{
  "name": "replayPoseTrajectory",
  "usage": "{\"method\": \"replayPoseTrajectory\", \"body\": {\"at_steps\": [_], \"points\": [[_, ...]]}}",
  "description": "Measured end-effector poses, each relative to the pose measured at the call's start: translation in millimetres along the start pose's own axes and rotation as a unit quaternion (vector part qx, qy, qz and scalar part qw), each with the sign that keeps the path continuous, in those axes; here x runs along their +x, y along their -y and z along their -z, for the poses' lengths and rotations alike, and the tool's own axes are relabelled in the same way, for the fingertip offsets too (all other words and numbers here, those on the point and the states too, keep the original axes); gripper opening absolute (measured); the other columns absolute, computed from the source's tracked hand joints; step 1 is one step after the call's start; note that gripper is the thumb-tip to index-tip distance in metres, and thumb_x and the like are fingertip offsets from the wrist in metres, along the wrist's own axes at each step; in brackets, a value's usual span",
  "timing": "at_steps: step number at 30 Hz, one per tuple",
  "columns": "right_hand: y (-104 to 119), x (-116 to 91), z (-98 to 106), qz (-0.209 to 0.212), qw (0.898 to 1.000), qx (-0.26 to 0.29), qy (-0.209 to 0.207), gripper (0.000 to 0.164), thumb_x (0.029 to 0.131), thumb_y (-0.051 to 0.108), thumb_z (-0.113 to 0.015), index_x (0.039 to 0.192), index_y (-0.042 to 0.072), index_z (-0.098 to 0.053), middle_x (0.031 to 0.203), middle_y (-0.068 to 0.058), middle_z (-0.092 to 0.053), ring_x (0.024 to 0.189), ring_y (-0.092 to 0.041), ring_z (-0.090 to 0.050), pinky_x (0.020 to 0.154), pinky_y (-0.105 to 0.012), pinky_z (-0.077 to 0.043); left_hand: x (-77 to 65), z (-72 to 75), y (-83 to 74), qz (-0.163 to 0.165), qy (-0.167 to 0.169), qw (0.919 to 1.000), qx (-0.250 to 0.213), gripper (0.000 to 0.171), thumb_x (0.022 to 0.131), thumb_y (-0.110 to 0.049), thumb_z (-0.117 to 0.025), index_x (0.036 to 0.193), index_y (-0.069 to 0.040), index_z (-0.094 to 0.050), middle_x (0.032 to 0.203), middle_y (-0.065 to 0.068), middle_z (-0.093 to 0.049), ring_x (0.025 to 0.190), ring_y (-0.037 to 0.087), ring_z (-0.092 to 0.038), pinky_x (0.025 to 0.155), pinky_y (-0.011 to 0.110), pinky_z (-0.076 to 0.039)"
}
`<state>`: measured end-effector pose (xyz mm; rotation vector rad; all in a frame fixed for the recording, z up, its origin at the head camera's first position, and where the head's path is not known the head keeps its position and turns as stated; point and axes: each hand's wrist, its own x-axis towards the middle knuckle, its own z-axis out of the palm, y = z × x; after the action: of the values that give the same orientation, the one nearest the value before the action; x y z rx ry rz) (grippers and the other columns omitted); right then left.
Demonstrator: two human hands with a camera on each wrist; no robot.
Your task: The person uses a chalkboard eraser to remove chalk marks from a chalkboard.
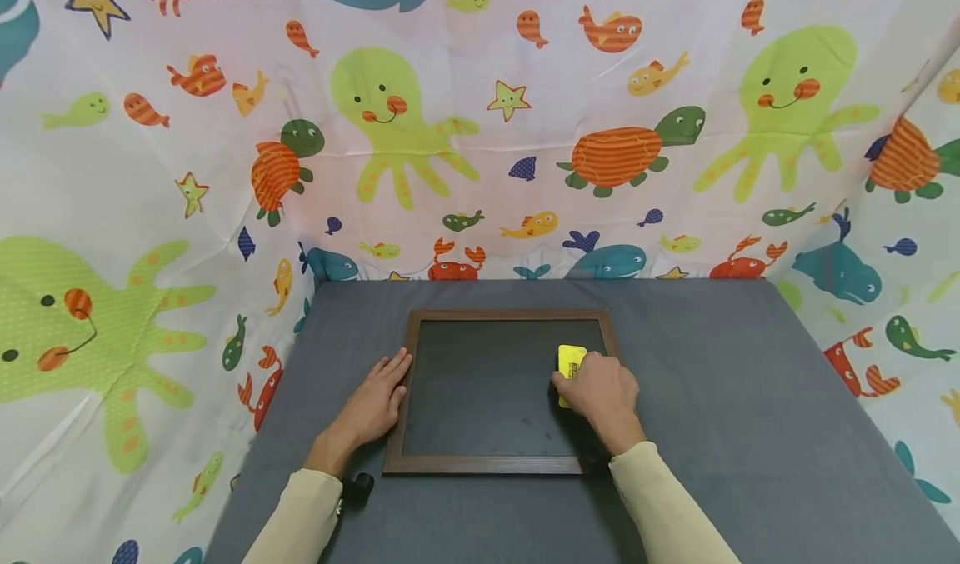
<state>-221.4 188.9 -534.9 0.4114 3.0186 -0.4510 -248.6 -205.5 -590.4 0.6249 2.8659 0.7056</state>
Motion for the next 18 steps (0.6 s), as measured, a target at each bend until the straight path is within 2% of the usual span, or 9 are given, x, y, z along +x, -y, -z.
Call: {"method": "replayPoseTrajectory", "body": {"at_steps": [11, 18], "points": [[2.4, -2.2, -3.0, 0.003, 1.0, -0.007, -0.011, 0.058, 0.093, 0.054, -0.074, 0.098, -0.003, -0.066, 0.073, -0.014, -0.06, 0.058, -0.029, -0.059, 0.047, -0.039, -0.047, 0.8, -0.6, -1.2, 0.012, 0.002, 0.9999, -0.005, 0.063, 0.115, -0.013, -0.052, 0.173, -0.004, -0.029, 0.183, 0.012, -0.021, 0.167, 0.047, -0.022, 0.133, 0.065, -0.027], [7.2, -3.7, -4.9, 0.022, 0.999, -0.017, -0.022, 0.053, 0.094, 0.052, -0.072, 0.091, 0.0, -0.065, 0.07, -0.011, -0.06, 0.057, -0.027, -0.058, 0.049, -0.04, -0.049, 0.6, -0.3, -1.8, 0.008, 0.002, 1.0, -0.002, 0.063, 0.115, -0.012, -0.052, 0.173, -0.004, -0.029, 0.182, 0.013, -0.021, 0.167, 0.048, -0.023, 0.132, 0.065, -0.028]]}}
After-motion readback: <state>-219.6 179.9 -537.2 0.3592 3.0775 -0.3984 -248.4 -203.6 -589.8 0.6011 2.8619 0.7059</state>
